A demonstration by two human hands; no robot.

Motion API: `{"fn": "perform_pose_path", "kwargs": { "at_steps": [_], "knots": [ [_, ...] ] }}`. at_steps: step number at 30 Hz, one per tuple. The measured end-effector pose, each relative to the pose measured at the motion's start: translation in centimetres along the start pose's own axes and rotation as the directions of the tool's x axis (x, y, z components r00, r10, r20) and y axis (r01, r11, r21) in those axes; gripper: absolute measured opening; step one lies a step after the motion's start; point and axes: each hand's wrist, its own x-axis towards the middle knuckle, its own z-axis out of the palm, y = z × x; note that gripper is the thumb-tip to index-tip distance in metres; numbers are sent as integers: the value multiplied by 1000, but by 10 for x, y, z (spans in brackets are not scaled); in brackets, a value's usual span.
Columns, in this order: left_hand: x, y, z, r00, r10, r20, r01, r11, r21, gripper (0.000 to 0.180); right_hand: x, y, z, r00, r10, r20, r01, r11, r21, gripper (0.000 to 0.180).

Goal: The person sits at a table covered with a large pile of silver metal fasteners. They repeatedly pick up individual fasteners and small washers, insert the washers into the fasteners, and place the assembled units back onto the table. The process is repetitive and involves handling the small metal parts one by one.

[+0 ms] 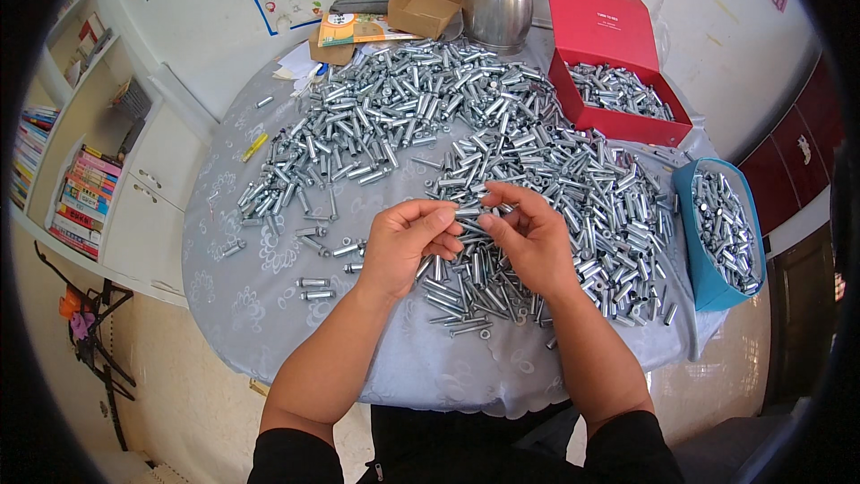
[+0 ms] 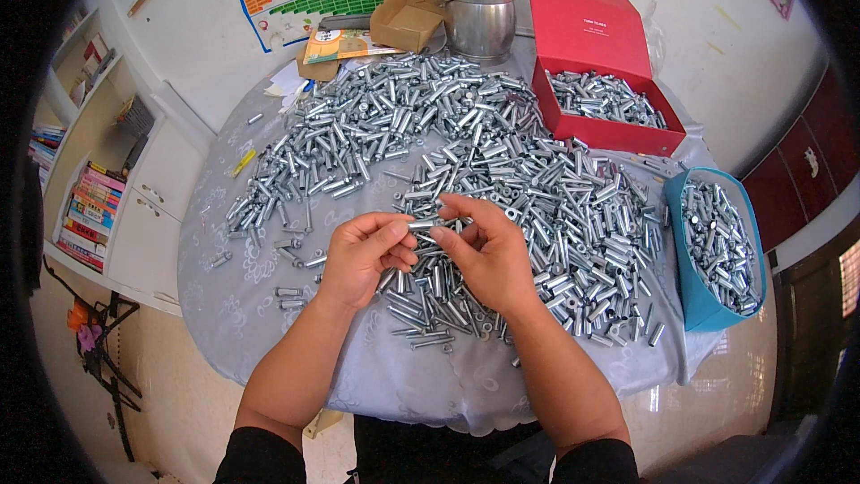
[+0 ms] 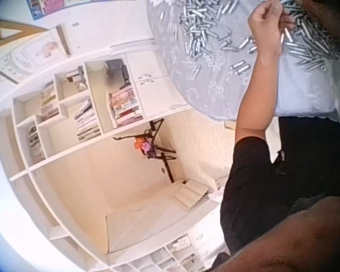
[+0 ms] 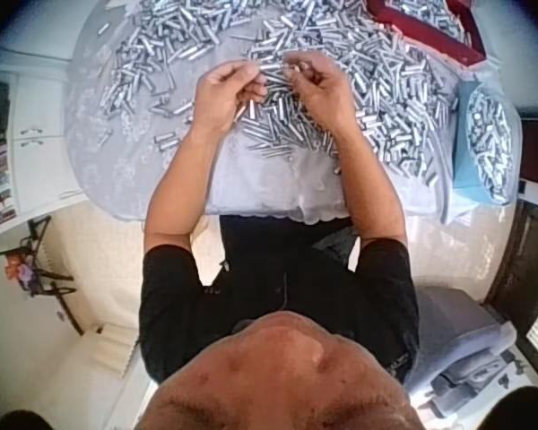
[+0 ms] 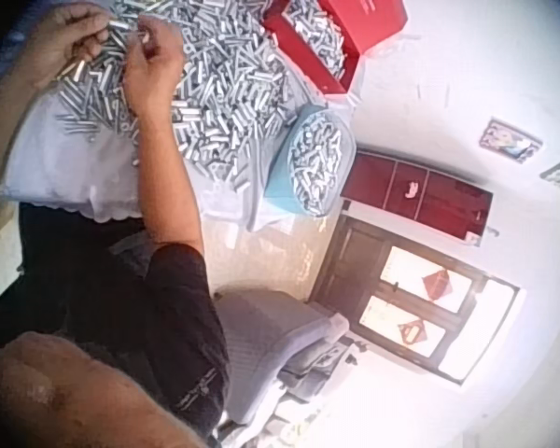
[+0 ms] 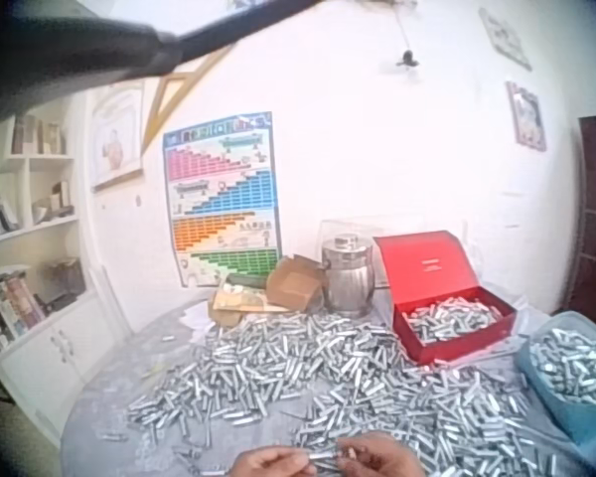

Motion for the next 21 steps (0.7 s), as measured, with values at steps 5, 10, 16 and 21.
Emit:
{"fn": "perform_pose_path", "kwargs": {
  "at_steps": [5,10,16,21],
  "knots": [
    [0,0,1,1000,-3,13,3,1000,-1,21,1,5,-5,996,59,66,-53,995,-79,23],
    [1,0,0,1000,-8,11,8,1000,-4,21,-2,2,0,988,152,28,-152,988,-8,23],
    [0,-1,0,1000,10,15,-10,1000,-5,20,-1,-1,-1,992,124,25,-123,992,-28,19],
    [0,0,1,1000,11,23,-11,1000,5,20,-1,4,-3,984,165,62,-165,986,-7,16]
  ]
}}
